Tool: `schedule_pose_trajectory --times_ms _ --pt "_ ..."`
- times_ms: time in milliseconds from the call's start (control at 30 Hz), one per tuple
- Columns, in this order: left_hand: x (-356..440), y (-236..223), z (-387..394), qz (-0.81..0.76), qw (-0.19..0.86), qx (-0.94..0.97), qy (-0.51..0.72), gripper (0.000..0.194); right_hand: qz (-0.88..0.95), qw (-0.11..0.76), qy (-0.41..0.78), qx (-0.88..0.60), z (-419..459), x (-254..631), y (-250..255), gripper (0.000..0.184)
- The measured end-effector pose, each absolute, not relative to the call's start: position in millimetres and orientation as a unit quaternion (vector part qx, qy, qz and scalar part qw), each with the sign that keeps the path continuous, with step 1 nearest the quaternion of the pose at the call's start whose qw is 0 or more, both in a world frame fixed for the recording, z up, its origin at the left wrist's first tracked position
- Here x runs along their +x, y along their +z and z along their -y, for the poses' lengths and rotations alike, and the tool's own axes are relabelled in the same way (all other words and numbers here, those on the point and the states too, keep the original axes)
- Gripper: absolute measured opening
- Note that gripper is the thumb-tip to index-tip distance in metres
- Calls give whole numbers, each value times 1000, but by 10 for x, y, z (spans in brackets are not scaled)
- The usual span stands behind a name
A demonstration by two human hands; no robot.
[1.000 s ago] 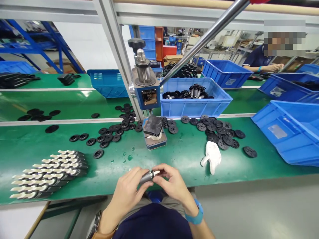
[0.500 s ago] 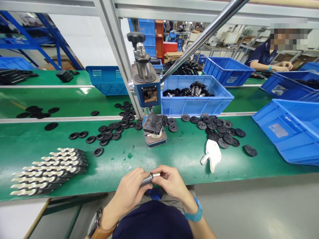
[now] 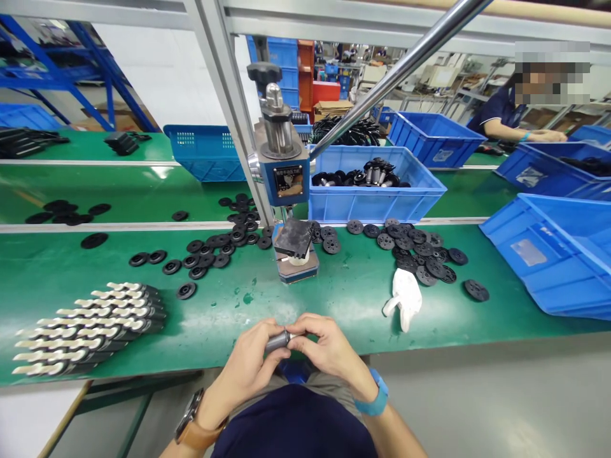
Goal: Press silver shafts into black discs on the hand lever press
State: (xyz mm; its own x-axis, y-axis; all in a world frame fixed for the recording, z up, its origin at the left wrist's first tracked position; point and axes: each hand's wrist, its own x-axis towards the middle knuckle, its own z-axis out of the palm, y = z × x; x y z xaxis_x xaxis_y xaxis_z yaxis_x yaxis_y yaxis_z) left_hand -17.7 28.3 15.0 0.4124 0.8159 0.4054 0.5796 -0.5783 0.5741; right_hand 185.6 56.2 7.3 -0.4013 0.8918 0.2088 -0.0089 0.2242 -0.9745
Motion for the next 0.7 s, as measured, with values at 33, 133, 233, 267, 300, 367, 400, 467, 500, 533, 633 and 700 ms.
schedule_pose_trajectory --times_ms 33,133,233,267,300,367,400,467,500,533,633,700 --pt "-184 132 -289 -429 187 815 341 8 661 429 514 -338 -583 1866 93 20" --pt "-190 74 -297 -443 219 793 356 13 685 418 497 -330 -624 1896 145 23" --pt "-160 14 -295 -472 272 747 381 14 693 426 476 -333 -625 1883 164 22" --pt "-143 -5 -296 -482 298 725 392 13 692 432 469 -338 -629 1869 162 21" --pt "-124 -22 -301 -491 325 700 403 14 692 433 465 -343 -642 1855 156 22" --pt "-85 -51 -319 -505 378 650 424 18 697 415 456 -366 -726 1853 139 25" --pt "-67 -61 -332 -513 402 623 432 21 697 403 448 -389 -808 1874 130 29" --pt "-39 -69 -357 -530 452 559 451 26 682 397 412 -456 -1060 1967 109 35" --pt "-29 -65 -367 -532 481 523 460 29 666 404 385 -494 -1226 2034 98 38" --pt "-23 -55 -372 -529 512 487 471 31 649 414 356 -530 -1409 2107 86 40" --pt "-17 9 -356 -498 595 391 495 40 611 412 272 -619 -1955 2290 32 35" --pt "-20 65 -327 -481 632 344 502 45 607 383 240 -653 -2224 2326 -29 32"
